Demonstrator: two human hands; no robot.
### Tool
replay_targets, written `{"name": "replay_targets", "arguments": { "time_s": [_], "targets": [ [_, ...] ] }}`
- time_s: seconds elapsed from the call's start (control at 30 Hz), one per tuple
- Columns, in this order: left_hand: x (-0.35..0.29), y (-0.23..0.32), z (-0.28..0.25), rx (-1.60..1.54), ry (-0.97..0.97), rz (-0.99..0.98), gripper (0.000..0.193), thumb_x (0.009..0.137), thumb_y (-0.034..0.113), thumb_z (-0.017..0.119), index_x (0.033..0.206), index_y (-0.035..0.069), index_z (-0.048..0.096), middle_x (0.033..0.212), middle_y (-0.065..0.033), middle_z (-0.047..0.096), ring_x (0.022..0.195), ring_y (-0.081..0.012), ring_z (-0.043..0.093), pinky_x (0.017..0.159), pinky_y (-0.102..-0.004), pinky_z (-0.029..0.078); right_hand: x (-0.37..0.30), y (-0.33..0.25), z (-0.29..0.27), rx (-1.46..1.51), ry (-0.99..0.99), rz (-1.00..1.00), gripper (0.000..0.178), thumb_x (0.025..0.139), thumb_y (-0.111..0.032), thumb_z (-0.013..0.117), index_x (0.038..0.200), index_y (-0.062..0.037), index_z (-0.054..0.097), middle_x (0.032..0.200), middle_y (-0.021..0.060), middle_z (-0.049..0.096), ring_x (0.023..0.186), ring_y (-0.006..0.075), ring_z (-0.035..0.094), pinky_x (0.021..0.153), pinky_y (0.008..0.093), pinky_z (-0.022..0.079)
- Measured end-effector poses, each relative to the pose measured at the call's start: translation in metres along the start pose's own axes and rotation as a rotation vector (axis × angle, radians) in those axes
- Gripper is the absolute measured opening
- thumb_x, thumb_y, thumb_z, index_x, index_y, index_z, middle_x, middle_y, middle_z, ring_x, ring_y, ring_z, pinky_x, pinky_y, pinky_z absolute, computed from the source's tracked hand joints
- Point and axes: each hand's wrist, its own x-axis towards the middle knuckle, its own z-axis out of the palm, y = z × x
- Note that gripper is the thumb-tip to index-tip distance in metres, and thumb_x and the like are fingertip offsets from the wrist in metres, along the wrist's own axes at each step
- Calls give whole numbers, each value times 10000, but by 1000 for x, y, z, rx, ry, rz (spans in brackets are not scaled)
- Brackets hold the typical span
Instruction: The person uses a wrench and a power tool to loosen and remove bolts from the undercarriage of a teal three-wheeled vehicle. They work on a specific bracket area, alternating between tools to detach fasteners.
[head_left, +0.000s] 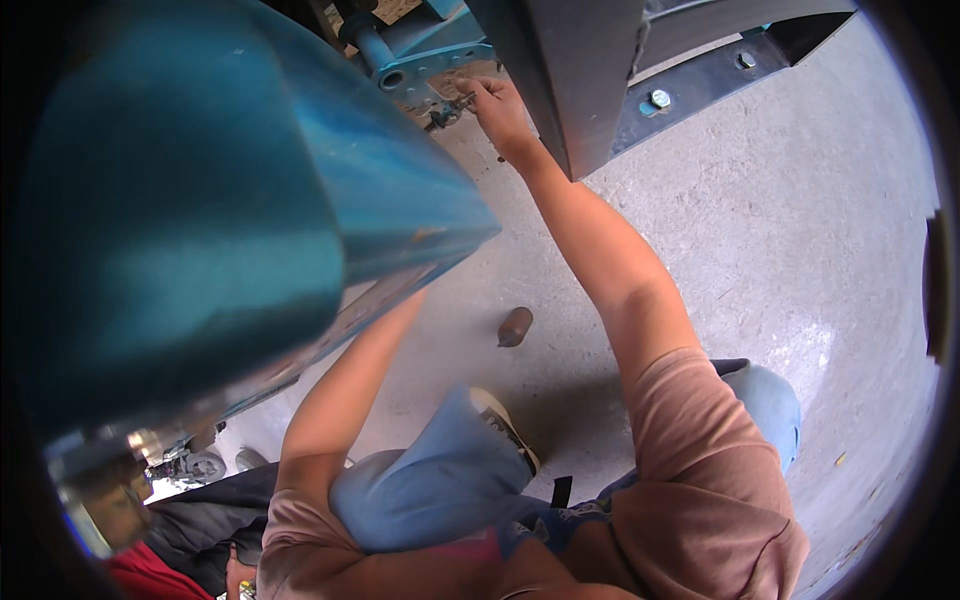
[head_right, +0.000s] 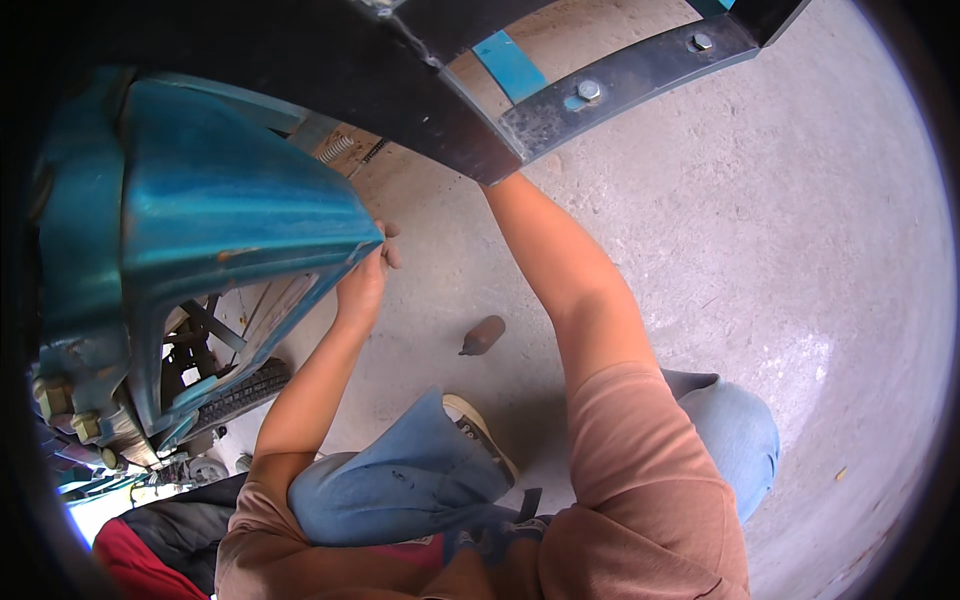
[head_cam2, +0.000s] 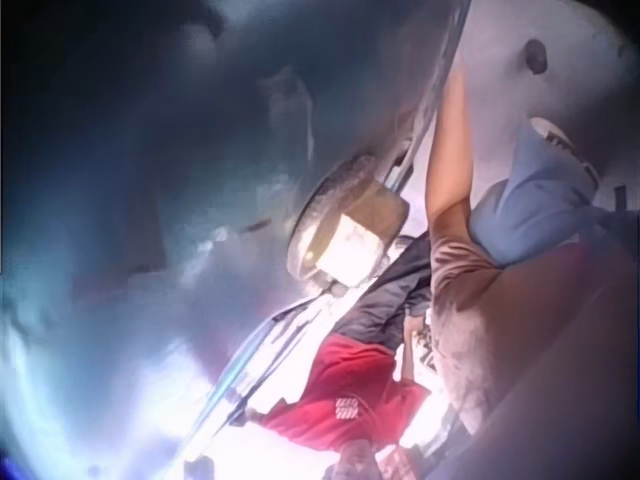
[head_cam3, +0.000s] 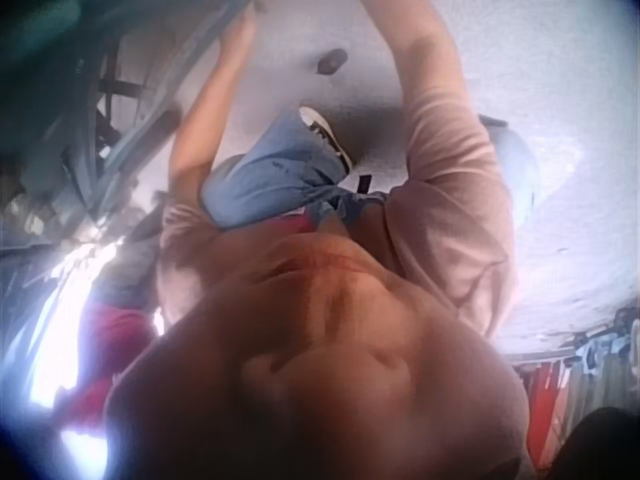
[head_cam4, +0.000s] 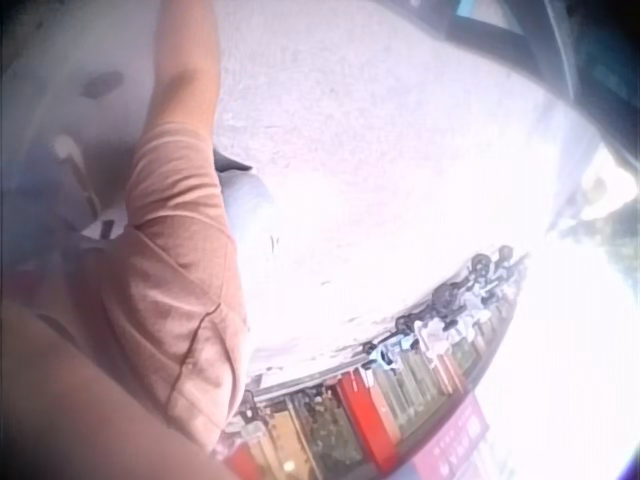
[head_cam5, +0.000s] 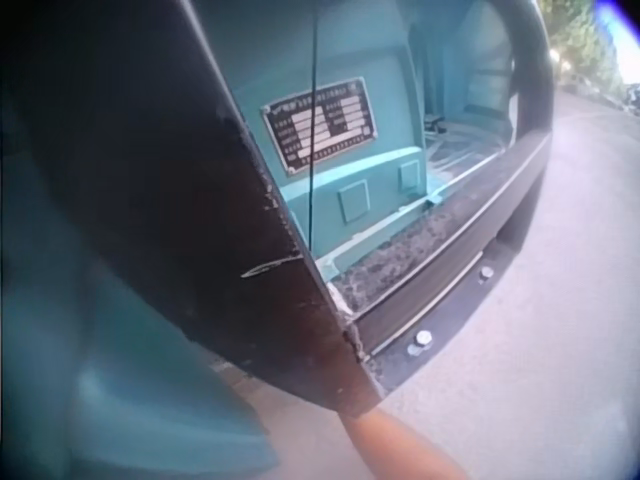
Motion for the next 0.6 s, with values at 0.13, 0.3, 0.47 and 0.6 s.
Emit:
{"name": "replay_targets", "arguments": {
  "time_s": [0.13,0.3,0.47,0.6],
  "targets": [
    [23,-62,-27,-279,8,-12,203,1027,299,575,995,99,595,985,-30,643,660,-62,509,546,-238,329,9,10,0,84,-41,0,315,946,-256,602,1069,2,734,916,17,688,837,100,577,767,249,454],
    [5,-2,3,102,-15,1,221,1019,300,596,938,96,576,941,-46,639,644,-66,501,541,-245,330,-4,-6,1,16,-57,-36,333,948,-273,593,1064,5,735,942,15,697,846,94,575,787,237,442],
    [6,-6,4,24,-23,54,245,1020,297,600,897,91,549,923,-47,633,631,-71,491,545,-253,334,1,-24,-6,-42,-189,-77,330,942,-285,596,986,5,748,845,-11,681,787,71,549,731,237,415],
    [0,-5,1,17,-1,26,242,1025,293,591,904,86,558,906,-41,624,622,-64,478,541,-246,325,-4,-39,0,-126,-152,-54,299,931,-281,611,939,-20,755,788,-8,662,735,68,532,678,253,400]
  ]
}}
